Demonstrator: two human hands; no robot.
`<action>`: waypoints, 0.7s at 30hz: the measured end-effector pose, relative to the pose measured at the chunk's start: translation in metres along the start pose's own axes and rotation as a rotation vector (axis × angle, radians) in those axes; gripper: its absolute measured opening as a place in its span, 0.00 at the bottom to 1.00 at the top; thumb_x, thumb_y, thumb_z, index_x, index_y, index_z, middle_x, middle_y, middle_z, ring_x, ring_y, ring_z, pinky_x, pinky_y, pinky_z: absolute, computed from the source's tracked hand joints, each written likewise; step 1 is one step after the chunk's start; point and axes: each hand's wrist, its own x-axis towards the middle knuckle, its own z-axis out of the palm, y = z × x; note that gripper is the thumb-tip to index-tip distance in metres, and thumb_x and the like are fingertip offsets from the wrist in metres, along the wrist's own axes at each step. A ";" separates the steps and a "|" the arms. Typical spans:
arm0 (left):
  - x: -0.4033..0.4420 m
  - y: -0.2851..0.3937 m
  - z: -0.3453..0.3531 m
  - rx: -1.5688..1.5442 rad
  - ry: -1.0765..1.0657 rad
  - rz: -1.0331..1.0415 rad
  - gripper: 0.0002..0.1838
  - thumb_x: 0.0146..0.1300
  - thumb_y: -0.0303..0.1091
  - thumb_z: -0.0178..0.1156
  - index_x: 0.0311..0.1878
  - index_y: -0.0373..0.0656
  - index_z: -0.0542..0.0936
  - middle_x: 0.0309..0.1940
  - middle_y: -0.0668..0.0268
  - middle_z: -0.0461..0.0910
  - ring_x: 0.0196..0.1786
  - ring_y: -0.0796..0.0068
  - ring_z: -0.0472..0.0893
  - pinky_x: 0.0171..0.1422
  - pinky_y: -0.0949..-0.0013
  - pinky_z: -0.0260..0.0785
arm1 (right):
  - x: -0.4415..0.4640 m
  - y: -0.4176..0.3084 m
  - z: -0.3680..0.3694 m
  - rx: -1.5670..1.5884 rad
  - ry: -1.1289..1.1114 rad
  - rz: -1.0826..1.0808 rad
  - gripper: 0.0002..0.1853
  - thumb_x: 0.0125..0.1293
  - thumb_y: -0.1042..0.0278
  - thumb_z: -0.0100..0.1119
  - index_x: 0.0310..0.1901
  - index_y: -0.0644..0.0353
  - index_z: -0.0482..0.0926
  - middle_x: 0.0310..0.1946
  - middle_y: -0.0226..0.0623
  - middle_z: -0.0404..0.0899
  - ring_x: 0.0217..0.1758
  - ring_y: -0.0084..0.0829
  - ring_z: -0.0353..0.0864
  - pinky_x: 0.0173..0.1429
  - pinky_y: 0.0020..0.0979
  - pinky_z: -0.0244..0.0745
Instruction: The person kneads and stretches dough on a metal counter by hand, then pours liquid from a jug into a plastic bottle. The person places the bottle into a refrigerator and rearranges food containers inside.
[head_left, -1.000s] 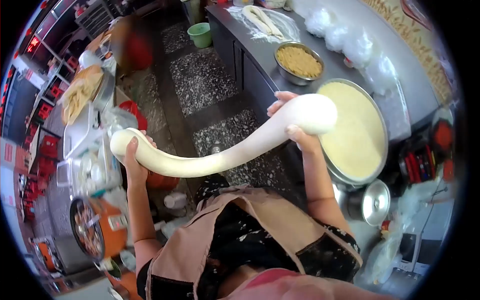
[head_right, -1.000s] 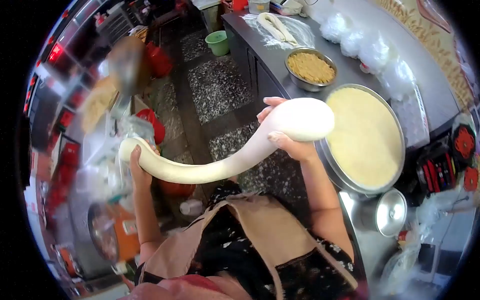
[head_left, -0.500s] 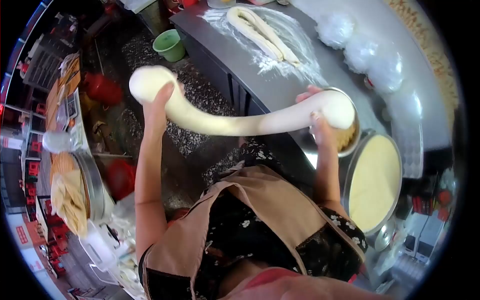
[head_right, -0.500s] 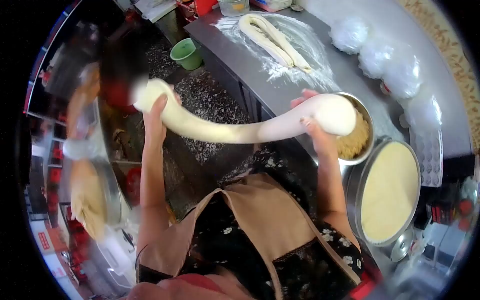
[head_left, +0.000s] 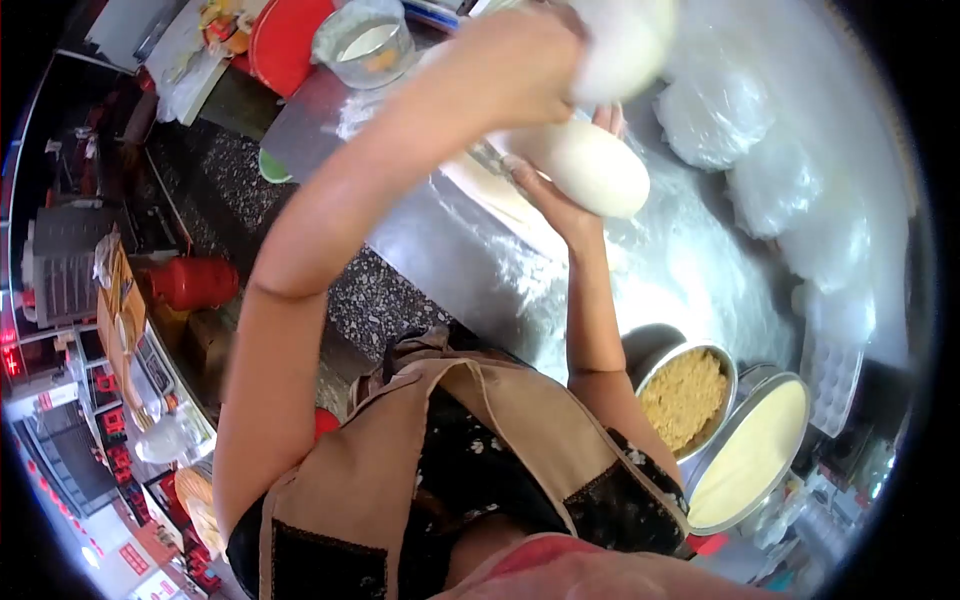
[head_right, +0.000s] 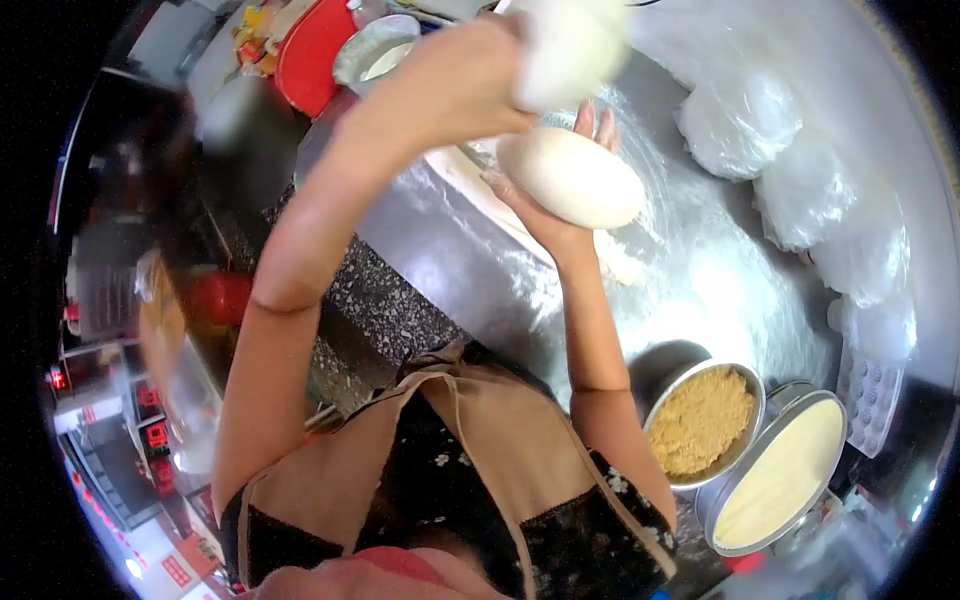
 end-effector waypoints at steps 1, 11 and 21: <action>0.023 -0.010 0.034 0.064 0.018 0.054 0.16 0.39 0.31 0.64 0.35 0.36 0.78 0.35 0.53 0.77 0.38 0.55 0.78 0.43 0.61 0.72 | 0.006 0.015 0.004 -0.507 -0.131 -0.025 0.45 0.46 0.52 0.65 0.65 0.56 0.55 0.67 0.47 0.50 0.69 0.49 0.48 0.70 0.43 0.41; -0.014 -0.046 0.288 -0.404 -0.090 0.286 0.26 0.50 0.24 0.53 0.57 0.44 0.68 0.60 0.58 0.63 0.61 0.61 0.65 0.68 0.53 0.48 | -0.074 0.147 -0.071 -1.008 -0.391 0.876 0.25 0.55 0.48 0.56 0.43 0.63 0.76 0.38 0.48 0.78 0.45 0.45 0.77 0.48 0.40 0.69; -0.183 -0.306 0.193 -0.737 0.022 0.039 0.17 0.51 0.21 0.52 0.45 0.42 0.77 0.45 0.59 0.76 0.46 0.59 0.76 0.50 0.65 0.69 | 0.006 0.131 0.099 -0.904 -0.076 0.415 0.21 0.55 0.62 0.59 0.46 0.68 0.74 0.47 0.53 0.73 0.53 0.48 0.71 0.57 0.38 0.65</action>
